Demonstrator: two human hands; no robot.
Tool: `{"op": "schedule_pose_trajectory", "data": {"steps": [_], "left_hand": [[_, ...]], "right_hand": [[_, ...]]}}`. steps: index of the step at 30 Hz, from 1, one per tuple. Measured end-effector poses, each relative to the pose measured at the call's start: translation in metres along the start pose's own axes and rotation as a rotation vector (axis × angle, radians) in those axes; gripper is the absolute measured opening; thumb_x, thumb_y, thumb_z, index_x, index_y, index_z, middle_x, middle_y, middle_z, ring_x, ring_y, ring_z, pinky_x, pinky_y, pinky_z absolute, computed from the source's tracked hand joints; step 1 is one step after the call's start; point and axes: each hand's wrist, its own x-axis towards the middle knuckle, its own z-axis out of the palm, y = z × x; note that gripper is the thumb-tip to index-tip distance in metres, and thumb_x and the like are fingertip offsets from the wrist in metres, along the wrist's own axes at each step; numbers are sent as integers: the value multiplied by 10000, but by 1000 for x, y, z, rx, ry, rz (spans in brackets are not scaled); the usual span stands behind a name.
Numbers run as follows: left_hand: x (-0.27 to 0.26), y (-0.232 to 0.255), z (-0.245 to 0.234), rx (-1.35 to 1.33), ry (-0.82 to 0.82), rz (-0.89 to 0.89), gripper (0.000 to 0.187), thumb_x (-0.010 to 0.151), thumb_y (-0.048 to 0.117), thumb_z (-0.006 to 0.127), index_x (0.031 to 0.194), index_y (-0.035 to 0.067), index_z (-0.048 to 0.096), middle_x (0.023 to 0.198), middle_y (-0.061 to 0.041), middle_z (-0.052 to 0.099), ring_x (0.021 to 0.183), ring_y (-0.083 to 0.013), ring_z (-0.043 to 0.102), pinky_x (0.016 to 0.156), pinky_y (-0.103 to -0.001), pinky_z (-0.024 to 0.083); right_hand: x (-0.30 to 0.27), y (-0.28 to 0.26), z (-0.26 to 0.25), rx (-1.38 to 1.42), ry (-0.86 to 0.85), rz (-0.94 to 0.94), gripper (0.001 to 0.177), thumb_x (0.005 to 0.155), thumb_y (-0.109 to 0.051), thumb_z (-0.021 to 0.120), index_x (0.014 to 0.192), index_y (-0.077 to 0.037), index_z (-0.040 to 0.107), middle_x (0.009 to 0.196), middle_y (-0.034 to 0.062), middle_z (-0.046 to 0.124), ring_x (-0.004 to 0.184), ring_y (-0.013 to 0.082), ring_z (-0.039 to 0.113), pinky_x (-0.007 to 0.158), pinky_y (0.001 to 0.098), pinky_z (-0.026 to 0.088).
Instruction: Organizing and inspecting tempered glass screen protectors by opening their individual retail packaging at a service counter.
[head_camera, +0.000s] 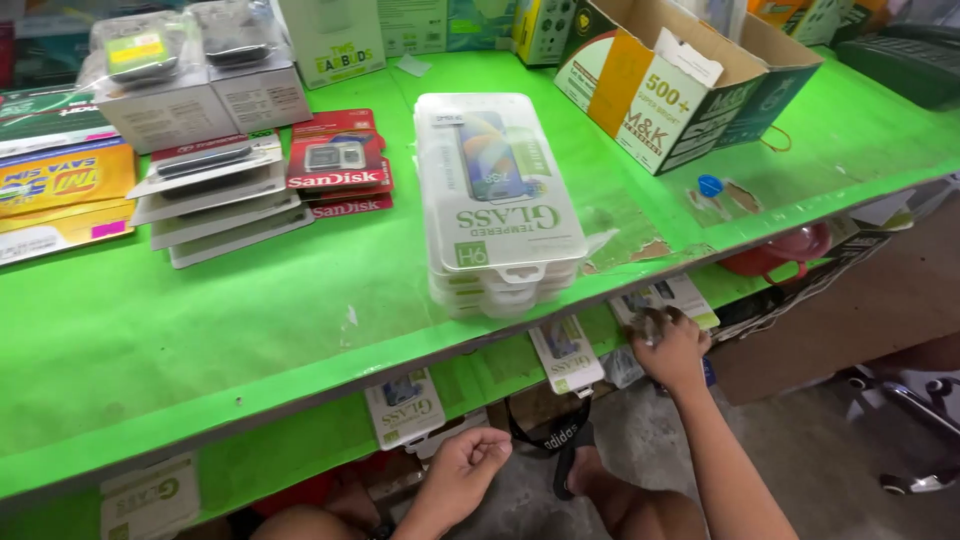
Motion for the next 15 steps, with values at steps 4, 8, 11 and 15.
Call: {"op": "schedule_pose_trajectory", "data": {"steps": [4, 8, 11, 15], "left_hand": [[-2, 4, -1, 29, -9, 25, 322, 976, 353, 660, 1218, 172, 771, 962, 50, 731, 850, -77, 646, 806, -256, 541], [11, -17, 3, 44, 11, 60, 256, 965, 368, 674, 1125, 198, 779, 963, 70, 750, 834, -52, 641, 775, -196, 522], [22, -26, 5, 81, 38, 242, 258, 949, 399, 669, 1050, 184, 771, 936, 62, 763, 811, -57, 669, 747, -224, 539], [14, -7, 12, 126, -44, 124, 283, 983, 414, 634, 1111, 189, 748, 999, 39, 706, 878, -110, 641, 803, -285, 523]], "right_hand": [[1, 12, 14, -62, 85, 22, 615, 824, -646, 562, 1300, -286, 710, 1430, 225, 554, 1321, 525, 461, 1013, 714, 325], [-35, -103, -117, 73, 693, -620, 181, 874, -88, 746, 818, 60, 657, 687, 192, 496, 556, 383, 455, 529, 476, 306], [-70, -180, -205, 136, 784, -857, 319, 1041, -163, 693, 1212, 106, 666, 1271, 289, 633, 1206, 456, 568, 1094, 549, 453], [-60, -239, -253, 159, 314, -1014, 651, 1066, -208, 625, 1634, -110, 323, 1724, 91, 295, 1657, 321, 203, 1380, 525, 133]]}}
